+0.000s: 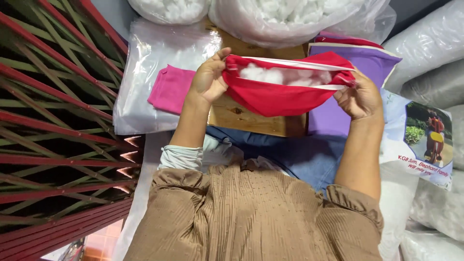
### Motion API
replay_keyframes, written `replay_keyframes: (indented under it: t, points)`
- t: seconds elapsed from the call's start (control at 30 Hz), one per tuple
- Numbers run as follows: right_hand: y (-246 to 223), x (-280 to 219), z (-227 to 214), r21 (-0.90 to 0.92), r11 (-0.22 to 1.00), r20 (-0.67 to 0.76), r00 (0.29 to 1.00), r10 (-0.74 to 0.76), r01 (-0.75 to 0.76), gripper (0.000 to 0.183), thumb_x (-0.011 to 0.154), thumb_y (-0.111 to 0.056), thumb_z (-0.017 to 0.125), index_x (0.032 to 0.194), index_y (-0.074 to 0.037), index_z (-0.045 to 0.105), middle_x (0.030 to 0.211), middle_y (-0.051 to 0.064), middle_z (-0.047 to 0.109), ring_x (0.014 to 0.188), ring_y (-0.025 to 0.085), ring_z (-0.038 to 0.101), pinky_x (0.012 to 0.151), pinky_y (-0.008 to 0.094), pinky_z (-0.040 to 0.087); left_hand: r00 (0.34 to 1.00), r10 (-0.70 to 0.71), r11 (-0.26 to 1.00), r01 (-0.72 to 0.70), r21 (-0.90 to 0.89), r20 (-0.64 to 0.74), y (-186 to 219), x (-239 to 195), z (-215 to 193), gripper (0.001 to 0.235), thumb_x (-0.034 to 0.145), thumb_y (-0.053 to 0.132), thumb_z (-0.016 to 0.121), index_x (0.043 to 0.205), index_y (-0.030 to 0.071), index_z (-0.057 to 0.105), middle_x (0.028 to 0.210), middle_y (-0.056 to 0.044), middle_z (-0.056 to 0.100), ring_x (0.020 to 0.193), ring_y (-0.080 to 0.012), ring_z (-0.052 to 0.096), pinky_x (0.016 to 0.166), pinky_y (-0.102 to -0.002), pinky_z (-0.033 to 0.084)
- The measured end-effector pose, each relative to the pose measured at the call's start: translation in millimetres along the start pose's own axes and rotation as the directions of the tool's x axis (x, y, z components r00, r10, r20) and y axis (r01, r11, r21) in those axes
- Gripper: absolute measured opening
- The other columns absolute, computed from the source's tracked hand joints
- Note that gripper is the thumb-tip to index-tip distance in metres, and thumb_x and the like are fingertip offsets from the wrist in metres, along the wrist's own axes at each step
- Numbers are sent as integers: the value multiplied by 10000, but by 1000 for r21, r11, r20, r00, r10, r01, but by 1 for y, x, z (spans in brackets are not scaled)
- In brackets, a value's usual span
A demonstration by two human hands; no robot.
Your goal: The person stuffs a red pillow with white cotton by hand, repeatedly opening the zipper, adding cotton, and smoothing the surface. The person also uses a pink lint roller on the pillow's surface.
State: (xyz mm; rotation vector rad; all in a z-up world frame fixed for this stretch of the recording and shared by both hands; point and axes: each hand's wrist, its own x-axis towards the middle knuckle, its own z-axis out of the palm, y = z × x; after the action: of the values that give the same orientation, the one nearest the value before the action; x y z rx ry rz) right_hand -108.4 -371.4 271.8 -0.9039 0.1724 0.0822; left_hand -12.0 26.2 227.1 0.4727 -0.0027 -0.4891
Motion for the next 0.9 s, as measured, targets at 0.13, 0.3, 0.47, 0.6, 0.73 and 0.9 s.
replay_keyframes:
  t: [0.13, 0.3, 0.47, 0.6, 0.73, 0.9]
  points:
    - [23, 18, -45, 155, 988, -3, 1000, 20, -20, 354, 989, -178, 607, 1278, 18, 663, 1080, 251, 753, 927, 389, 784, 737, 558, 671, 998, -63, 998, 63, 25, 2, 6, -4, -24, 402, 842, -52, 495, 1159, 124, 669, 878, -22, 690, 825, -147, 683, 723, -276, 603]
    - [16, -12, -15, 10, 998, 255, 964, -70, 70, 655, 902, -128, 743, 1502, -155, 482, 709, -16, 631, 574, 44, 568, 610, 183, 509, 969, -184, 689, 247, 681, -165, 25, -49, 67, 512, 846, -3, 704, 1328, 48, 540, 1119, -104, 653, 841, -207, 693, 747, -289, 628]
    - [3, 2, 14, -710, 704, -45, 999, -18, -19, 532, 833, -15, 671, 1344, -158, 643, 1139, -20, 688, 866, 34, 629, 747, 153, 514, 981, -76, 221, 190, 957, -177, 15, -17, 52, 145, 884, -22, 660, 1005, 57, 666, 815, -84, 747, 694, -156, 744, 639, -243, 583]
    - [-5, 41, 10, -882, 465, -66, 958, -277, 74, 289, 925, -15, 543, 1130, -154, 691, 763, -38, 572, 655, 54, 508, 592, 202, 414, 952, 283, -22, -111, 994, 113, 15, 45, 33, 101, 875, 133, 565, 821, 219, 570, 770, 47, 619, 732, -136, 566, 673, -344, 409]
    - [-31, 49, 47, -820, 543, -65, 912, -405, 183, 301, 910, 6, 510, 1065, -203, 664, 842, -24, 632, 648, 55, 558, 573, 191, 465, 824, 516, 17, -285, 958, 236, 32, 51, 89, 171, 876, 129, 566, 939, 164, 721, 856, 58, 754, 780, -82, 614, 687, -289, 491]
    - [-9, 40, 22, -835, 301, 150, 719, -679, 459, 430, 1198, -48, 500, 830, -193, 332, 839, -41, 300, 784, 88, 261, 656, 353, 214, 689, 514, -87, -550, 831, 511, 33, 13, 90, 373, 924, 48, 531, 1290, 52, 602, 1296, -127, 662, 1242, -303, 620, 1046, -394, 473]
